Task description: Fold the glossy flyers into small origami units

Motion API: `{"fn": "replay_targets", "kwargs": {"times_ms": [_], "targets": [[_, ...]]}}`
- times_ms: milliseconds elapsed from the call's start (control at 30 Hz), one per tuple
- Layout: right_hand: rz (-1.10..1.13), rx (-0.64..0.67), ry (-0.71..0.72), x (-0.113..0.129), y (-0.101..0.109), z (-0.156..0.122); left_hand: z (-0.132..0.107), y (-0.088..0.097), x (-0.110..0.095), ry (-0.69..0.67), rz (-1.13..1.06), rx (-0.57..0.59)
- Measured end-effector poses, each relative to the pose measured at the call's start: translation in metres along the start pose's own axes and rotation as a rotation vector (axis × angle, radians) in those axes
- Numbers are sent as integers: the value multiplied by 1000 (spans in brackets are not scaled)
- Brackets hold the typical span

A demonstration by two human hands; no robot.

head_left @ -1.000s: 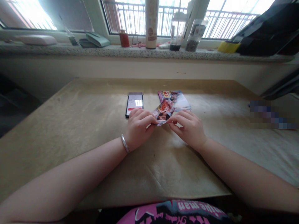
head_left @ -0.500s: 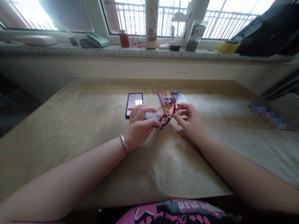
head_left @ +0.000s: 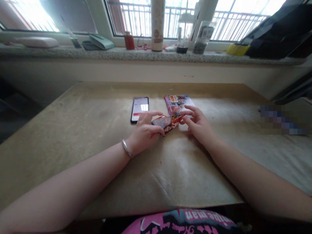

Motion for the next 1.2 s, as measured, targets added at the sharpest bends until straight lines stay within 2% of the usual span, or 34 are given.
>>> {"fn": "replay_targets", "kwargs": {"times_ms": [133,233,333,400,467,600,700,833,1100,1200], "targets": [[-154,23,67,2,3,1,1,1,-5,-46,-80,38],[-235,72,66,1,2,1,-1,3,-8,-47,-114,46],[-278,129,80,1,3,1,-2,9,-3,29,-154,-27],[-324,184,138,4,1,0,-2,12,1,65,-169,-56],[-405,250,223,9,-1,-1,-2,9,2,65,-115,-1],[-554,442,408,19,-11,-6,-1,-4,-3,-24,28,218],[-610,532,472,20,-15,-10,-2,-8,-5,-34,100,280],[-682,562,453,17,-15,-10,-4,-11,-7,-51,157,316],[-836,520,387,18,-12,-10,-3,-9,-9,-103,289,219],[-843,509,389,17,-9,-9,-4,-13,-10,-131,296,259]]}}
Point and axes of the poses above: each hand's wrist, its own z-axis towards the middle knuckle, its own y-axis out of the back of the hand, x = y × z, the point moved 7 cm from there along z, towards the middle knuckle, and after that the axes turned 8 degrees about z, right-handed, at the moved point
